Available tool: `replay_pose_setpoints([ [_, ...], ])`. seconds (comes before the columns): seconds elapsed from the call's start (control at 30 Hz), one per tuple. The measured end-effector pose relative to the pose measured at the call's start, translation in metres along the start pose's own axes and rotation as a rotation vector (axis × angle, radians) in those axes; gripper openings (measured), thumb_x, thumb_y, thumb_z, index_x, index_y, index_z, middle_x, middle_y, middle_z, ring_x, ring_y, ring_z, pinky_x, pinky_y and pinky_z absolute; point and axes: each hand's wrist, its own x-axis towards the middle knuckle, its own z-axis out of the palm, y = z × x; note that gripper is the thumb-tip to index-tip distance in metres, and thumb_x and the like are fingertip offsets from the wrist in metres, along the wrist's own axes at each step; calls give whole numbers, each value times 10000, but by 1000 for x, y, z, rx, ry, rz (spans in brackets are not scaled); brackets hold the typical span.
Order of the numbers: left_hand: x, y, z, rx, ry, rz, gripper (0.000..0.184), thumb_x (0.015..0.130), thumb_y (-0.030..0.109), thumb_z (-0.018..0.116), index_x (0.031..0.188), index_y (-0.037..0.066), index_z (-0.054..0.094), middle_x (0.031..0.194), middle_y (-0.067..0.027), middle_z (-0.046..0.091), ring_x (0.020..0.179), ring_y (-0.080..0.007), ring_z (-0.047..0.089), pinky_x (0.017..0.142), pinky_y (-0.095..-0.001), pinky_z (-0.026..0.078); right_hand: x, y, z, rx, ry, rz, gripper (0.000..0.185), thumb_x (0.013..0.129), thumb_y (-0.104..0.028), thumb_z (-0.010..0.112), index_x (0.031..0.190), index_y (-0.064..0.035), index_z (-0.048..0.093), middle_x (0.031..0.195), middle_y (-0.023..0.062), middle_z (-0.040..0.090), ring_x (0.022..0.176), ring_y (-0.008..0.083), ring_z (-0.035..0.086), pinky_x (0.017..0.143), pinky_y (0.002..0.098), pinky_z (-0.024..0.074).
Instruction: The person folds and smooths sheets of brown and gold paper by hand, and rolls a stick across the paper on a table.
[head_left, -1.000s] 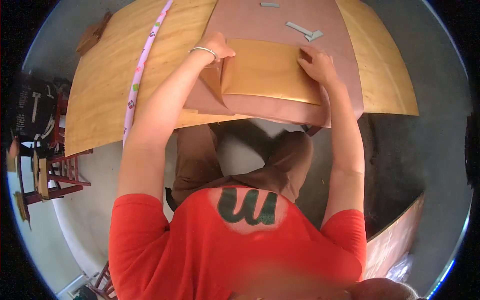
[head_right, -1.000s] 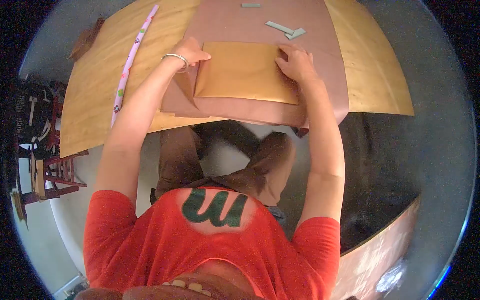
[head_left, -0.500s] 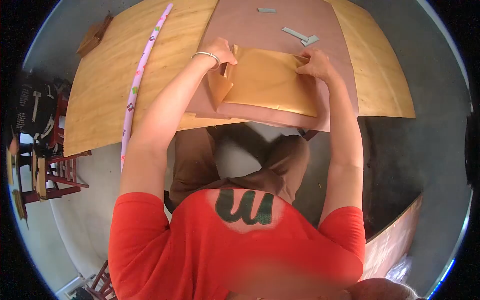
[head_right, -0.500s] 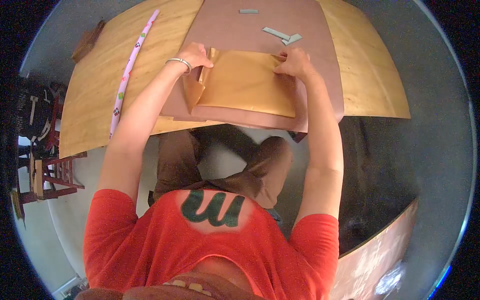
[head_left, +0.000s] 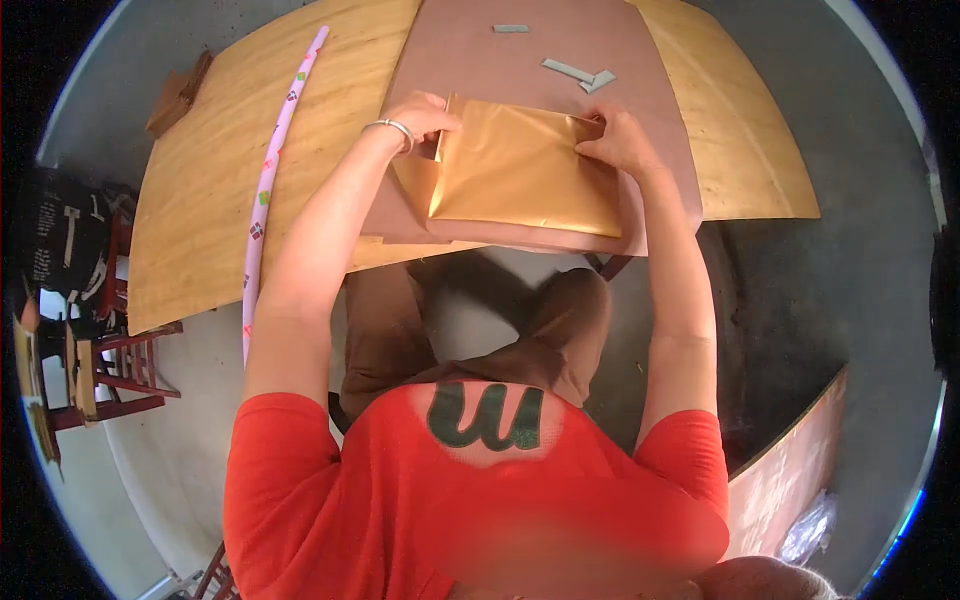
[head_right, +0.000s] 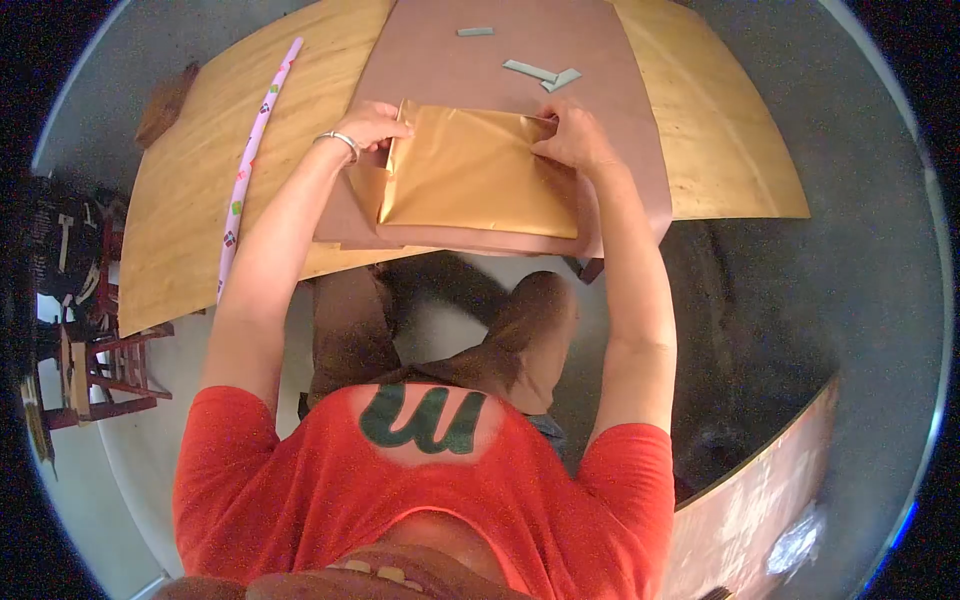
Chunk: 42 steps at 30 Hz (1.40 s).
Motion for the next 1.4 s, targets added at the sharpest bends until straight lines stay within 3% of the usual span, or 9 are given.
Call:
replay_pose_setpoints([
  [0.3, 7, -19, 2, 1, 61, 16, 194, 701, 195, 735, 742, 20, 662, 670, -82, 625, 582, -178, 576, 522, -323, 448, 22, -47, 9, -125, 245, -253, 517, 681, -241, 709, 1165, -83, 623, 1173, 157, 611, 1063, 317, 596, 906, 397, 483],
  [0.47, -2, -12, 8, 181, 185, 73, 184, 741, 144, 717, 710, 24, 581, 633, -59, 598, 547, -178, 560, 553, -338, 493, 82, -162, 51, 55, 19, -437, 367, 751, -118, 625, 1110, -46, 650, 1026, 155, 660, 936, 302, 641, 831, 393, 506],
  [0.53, -10, -15, 14, 174, 471, 335, 167, 748, 147, 686, 789, 7, 605, 727, -81, 633, 689, -189, 600, 665, -338, 497, 111, -213, 76, 21, -124, -411, 364, 768, -105, 593, 1124, -45, 642, 1039, 167, 659, 968, 316, 638, 837, 399, 506],
  [0.7, -24, -11, 12, 403, 646, 299, 219, 752, 215, 671, 868, 31, 640, 840, -99, 660, 821, -201, 615, 734, -350, 490, 195, -289, 190, -179, -162, -871, 505, 778, -9, 520, 1270, -121, 545, 1264, 146, 564, 1147, 332, 543, 938, 411, 452],
  [0.9, -23, -20, 6, 482, 594, 311, 270, 750, 278, 661, 851, 28, 659, 837, -123, 666, 818, -233, 627, 742, -367, 493, 215, -355, 258, -559, -167, -1404, 231, 816, -181, 582, 1039, -118, 578, 1032, 69, 630, 981, 254, 622, 810, 404, 489],
  [1.13, -18, -24, 7, 517, 526, 278, 339, 748, 352, 650, 832, 25, 681, 835, -152, 673, 814, -270, 641, 750, -387, 497, 204, -367, 244, -830, -248, -1411, 182, 855, -295, 548, 959, -149, 579, 957, 27, 648, 912, 200, 650, 763, 446, 486],
  [1.2, -6, -25, 13, 524, 495, 255, 360, 747, 374, 647, 827, 25, 687, 834, -160, 675, 813, -281, 645, 753, -393, 498, 208, -350, 223, -711, 84, -1284, 158, 869, -294, 539, 896, -150, 598, 911, 19, 651, 881, 220, 656, 695, 481, 502],
  [1.33, 12, -26, 10, 507, 358, 182, 404, 745, 416, 641, 816, 23, 700, 832, -176, 678, 811, -302, 653, 758, -405, 500, 211, -330, 135, -840, 91, -909, 139, 839, -226, 614, 935, -166, 693, 990, 63, 682, 962, 315, 642, 674, 600, 508],
  [1.4, 13, -25, 8, 488, 257, 131, 426, 745, 437, 637, 811, 22, 706, 832, -184, 680, 810, -313, 657, 761, -410, 501, 199, -306, 87, -962, -50, -640, 208, 834, -154, 615, 1032, -168, 676, 1021, 37, 681, 990, 295, 644, 679, 488, 540],
])
